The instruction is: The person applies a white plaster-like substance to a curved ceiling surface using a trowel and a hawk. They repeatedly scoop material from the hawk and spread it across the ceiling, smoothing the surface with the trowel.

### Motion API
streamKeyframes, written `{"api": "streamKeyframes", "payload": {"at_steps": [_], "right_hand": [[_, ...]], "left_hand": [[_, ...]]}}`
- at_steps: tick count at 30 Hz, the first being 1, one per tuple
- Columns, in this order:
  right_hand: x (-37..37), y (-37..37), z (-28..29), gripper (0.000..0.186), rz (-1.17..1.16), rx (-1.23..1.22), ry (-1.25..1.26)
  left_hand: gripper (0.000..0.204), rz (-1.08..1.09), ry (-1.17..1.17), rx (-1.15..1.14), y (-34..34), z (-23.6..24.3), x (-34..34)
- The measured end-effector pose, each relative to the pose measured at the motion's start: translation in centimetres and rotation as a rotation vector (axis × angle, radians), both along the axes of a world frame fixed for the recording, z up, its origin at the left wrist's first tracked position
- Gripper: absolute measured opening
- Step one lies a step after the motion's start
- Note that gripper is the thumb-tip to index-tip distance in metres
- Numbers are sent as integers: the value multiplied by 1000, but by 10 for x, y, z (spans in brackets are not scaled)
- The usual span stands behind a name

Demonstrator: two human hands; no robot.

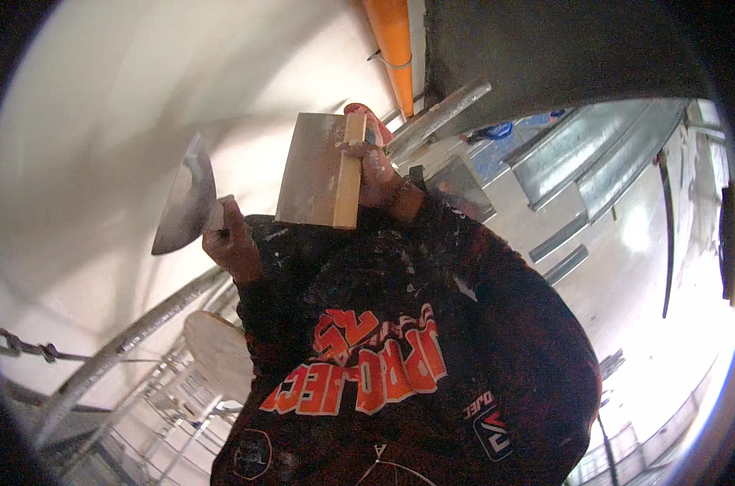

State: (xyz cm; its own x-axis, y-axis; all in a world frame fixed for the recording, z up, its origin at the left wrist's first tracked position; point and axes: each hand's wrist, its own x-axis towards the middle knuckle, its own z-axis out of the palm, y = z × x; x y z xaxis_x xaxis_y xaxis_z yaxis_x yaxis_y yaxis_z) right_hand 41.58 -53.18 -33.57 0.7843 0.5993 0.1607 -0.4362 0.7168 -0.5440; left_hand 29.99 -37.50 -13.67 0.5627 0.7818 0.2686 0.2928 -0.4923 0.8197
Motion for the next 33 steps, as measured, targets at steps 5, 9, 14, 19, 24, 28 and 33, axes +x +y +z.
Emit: {"api": "streamKeyframes", "payload": {"at_steps": [5, 9, 14, 19, 24, 28, 33], "right_hand": [[-1, 4, -5, 42, 52, -97, 192], [12, -17, 49, 41, 344, -163, 357], [10, -12, 59, 36, 201, -119, 269], [12, -7, 36, 36, 224, -76, 353], [12, 22, 5, 61, 85, 81, 315], [13, 23, -2, 58, -28, 17, 92], [-3, 50, -70, 51, -342, -139, -14]], "left_hand": [[28, 12, 6, 28, -5, -8, -1], [28, 22, 49, 47, -4, -10, -9], [27, 18, 55, 72, 6, -13, -14], [26, 67, -102, -2, 9, -21, -14], [31, -27, -133, 150, 30, -45, -19], [37, 52, -319, -78, 11, -36, -22], [42, 7, -279, -30, 21, -40, -16]]}}
